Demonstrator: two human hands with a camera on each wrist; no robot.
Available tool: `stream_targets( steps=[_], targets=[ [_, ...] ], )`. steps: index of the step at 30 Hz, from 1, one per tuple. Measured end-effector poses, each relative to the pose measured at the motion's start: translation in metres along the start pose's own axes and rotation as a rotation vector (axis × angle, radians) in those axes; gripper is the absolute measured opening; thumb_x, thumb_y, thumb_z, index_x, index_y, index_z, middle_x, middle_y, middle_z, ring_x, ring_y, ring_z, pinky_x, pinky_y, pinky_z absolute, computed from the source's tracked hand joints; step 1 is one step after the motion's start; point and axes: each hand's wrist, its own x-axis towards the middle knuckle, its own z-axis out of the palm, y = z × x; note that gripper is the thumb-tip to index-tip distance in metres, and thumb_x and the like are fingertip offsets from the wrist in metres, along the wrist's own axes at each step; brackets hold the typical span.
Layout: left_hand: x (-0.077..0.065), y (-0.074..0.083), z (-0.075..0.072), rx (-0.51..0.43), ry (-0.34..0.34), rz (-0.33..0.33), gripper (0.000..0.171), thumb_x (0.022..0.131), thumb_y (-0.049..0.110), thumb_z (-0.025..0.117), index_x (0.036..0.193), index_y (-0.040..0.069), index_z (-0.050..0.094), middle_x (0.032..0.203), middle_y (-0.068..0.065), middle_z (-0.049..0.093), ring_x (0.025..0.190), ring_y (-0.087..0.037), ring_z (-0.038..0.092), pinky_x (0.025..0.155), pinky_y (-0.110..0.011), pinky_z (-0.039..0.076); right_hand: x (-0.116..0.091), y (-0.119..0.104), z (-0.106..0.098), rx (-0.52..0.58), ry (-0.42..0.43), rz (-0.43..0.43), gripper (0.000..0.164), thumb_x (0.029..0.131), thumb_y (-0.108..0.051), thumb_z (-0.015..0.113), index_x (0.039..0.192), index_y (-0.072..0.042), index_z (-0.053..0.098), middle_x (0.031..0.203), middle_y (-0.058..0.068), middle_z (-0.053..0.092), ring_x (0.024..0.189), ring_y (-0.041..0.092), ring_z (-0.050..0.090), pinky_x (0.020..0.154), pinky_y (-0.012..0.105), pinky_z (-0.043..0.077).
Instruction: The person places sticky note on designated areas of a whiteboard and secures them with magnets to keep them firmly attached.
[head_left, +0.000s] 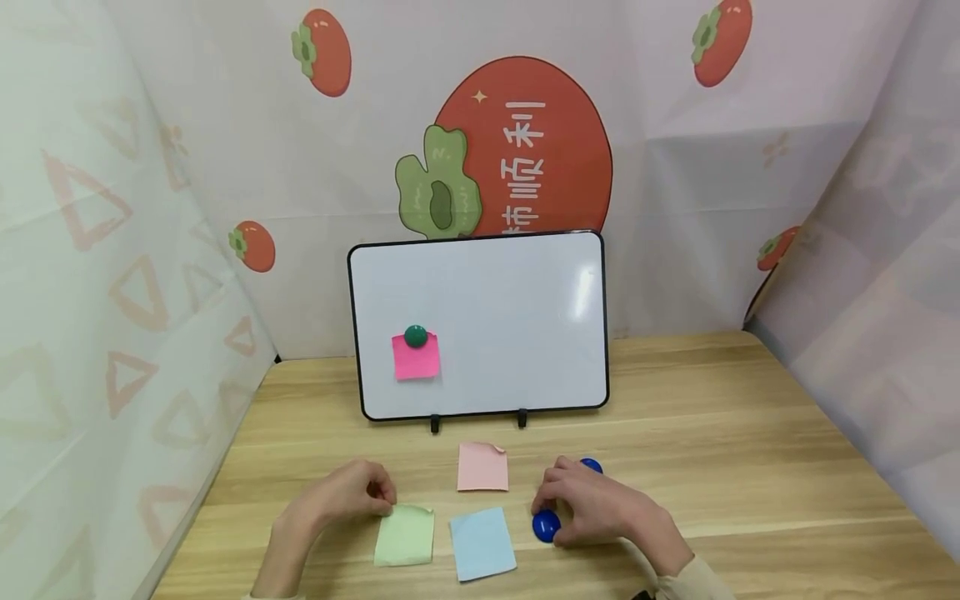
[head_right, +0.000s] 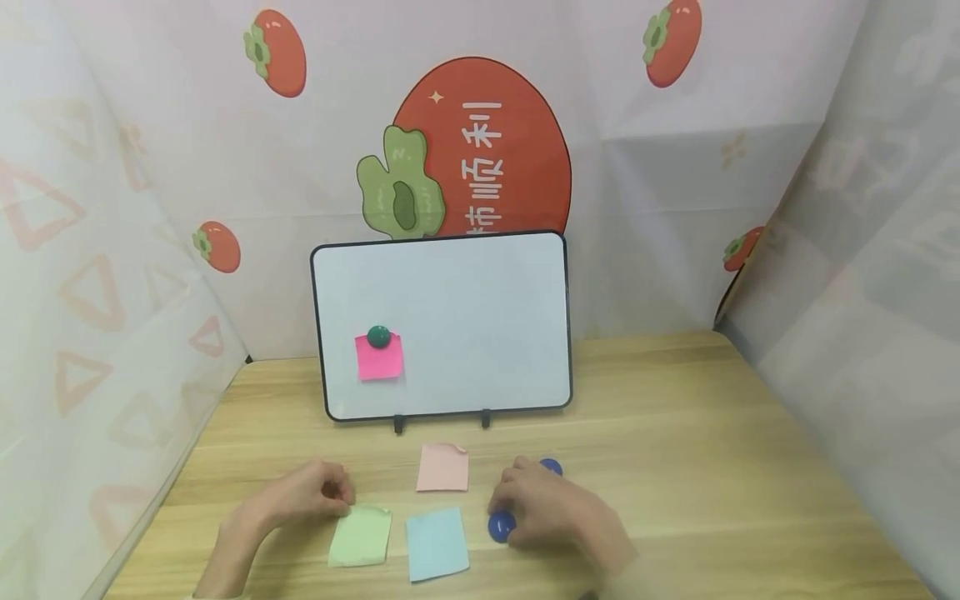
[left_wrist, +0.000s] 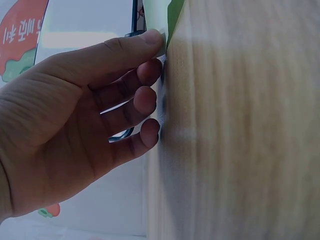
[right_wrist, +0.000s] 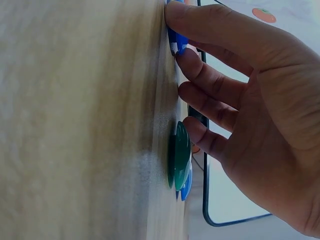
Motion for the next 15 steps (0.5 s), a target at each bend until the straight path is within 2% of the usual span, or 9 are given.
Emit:
stream_targets(
  steps=[10,15],
  targets=[
    [-0.0024,0.0022,0.0025,0.002,0.009,-0.025,0.007,0.086,0.011,0.072,0.083,0.015,0.069,0.079,0.007,0.062,0.073,-0.007,0.053,0.064,-0.022,0.045,0.0001,0.0004,0.0021,-0.025,0.022,-0.029,0.031,0.079,-0.035,0.081,0.108,-0.034,0.069,0.101,-0.022,0.056,0.097,0.0,0.043,0.083,0.023,0.044],
    [-0.002,0.0016,0.0008,-0.013,0.0,0.005,0.007,0.087,0.011,0.071,0.083,0.015,0.068,0.078,0.006,0.061,0.07,-0.004,0.052,0.061,-0.02,0.044,0.0009,-0.0015,0.0011,-0.032,0.025,-0.033,0.03,0.079,-0.033,0.079,0.108,-0.032,0.07,0.101,-0.02,0.056,0.097,0.001,0.044,0.083,0.023,0.044]
  ],
)
